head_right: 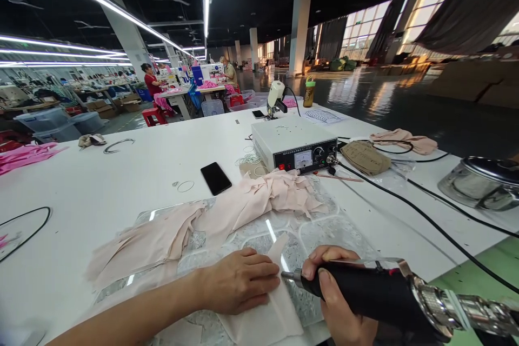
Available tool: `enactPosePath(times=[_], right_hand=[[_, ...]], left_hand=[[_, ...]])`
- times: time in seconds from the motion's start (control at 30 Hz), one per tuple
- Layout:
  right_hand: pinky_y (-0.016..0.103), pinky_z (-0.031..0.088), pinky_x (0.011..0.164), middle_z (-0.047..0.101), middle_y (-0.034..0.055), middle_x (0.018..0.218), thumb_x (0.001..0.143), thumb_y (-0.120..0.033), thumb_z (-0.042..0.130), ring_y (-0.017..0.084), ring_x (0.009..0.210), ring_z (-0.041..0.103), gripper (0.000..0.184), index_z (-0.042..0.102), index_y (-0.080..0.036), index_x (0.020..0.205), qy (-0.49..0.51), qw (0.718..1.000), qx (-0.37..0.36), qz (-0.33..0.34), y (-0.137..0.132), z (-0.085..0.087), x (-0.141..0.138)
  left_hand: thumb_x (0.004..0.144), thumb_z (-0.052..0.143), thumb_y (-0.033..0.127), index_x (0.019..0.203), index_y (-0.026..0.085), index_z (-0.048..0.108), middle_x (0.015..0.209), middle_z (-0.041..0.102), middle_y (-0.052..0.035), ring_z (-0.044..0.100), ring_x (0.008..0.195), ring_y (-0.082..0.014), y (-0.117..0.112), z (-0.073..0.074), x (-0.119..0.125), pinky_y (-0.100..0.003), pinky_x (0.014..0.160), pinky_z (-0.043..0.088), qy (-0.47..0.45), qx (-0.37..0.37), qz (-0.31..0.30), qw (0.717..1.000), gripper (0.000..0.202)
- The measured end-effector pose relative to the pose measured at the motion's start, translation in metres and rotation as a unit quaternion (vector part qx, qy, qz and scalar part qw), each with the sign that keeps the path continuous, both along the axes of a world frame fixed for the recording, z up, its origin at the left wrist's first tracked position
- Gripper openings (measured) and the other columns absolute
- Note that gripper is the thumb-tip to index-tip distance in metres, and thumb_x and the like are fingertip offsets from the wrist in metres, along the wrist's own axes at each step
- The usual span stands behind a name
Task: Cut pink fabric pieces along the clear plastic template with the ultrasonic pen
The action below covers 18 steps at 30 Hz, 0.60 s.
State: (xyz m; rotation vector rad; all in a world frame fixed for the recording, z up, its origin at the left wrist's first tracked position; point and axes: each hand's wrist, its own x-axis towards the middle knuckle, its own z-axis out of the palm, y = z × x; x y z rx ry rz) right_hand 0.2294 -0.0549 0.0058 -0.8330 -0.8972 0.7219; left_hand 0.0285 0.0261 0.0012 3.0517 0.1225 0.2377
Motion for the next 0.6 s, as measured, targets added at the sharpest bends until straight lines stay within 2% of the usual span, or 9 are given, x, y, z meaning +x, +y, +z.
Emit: enactPosePath(times=[0.3, 0.43, 0.6], right_hand=[[0.031, 0.05, 0.058, 0.053, 0.0008, 0.075, 0.082, -0.027, 0.066, 0.015, 0.06, 0.057, 0.015, 0.053, -0.022, 0.076, -0.009, 1.0, -0.015, -0.013, 0.002, 0.001, -0.004], [0.035, 0.051, 0.058, 0.054, 0.0009, 0.075, 0.081, -0.027, 0.066, 0.015, 0.057, 0.056, 0.01, 0.057, -0.022, 0.079, 0.0, 1.0, 0.014, -0.013, 0.009, 0.002, 0.004], [0.035, 0.05, 0.065, 0.055, 0.0, 0.077, 0.078, -0.023, 0.065, 0.014, 0.06, 0.056, 0.008, 0.058, -0.022, 0.08, 0.039, 0.997, 0.028, -0.067, 0.028, 0.004, 0.004]], left_hand=[[0.098, 0.048, 0.031, 0.115, 0.014, 0.055, 0.12, 0.062, -0.0088, 0.058, 0.107, -0.0208, 0.001, -0.003, -0.001, -0.032, 0.088, 0.042, -0.009, -0.006, 0.001, 1.0, 0.024], [0.098, 0.049, 0.031, 0.113, 0.014, 0.056, 0.119, 0.062, -0.0096, 0.058, 0.105, -0.0211, 0.001, -0.005, -0.001, -0.032, 0.086, 0.043, -0.014, -0.002, 0.002, 1.0, 0.024], [0.096, 0.052, 0.032, 0.113, 0.014, 0.057, 0.118, 0.061, -0.0101, 0.059, 0.105, -0.0212, 0.001, -0.007, -0.002, -0.033, 0.087, 0.044, -0.025, -0.007, 0.004, 1.0, 0.025]])
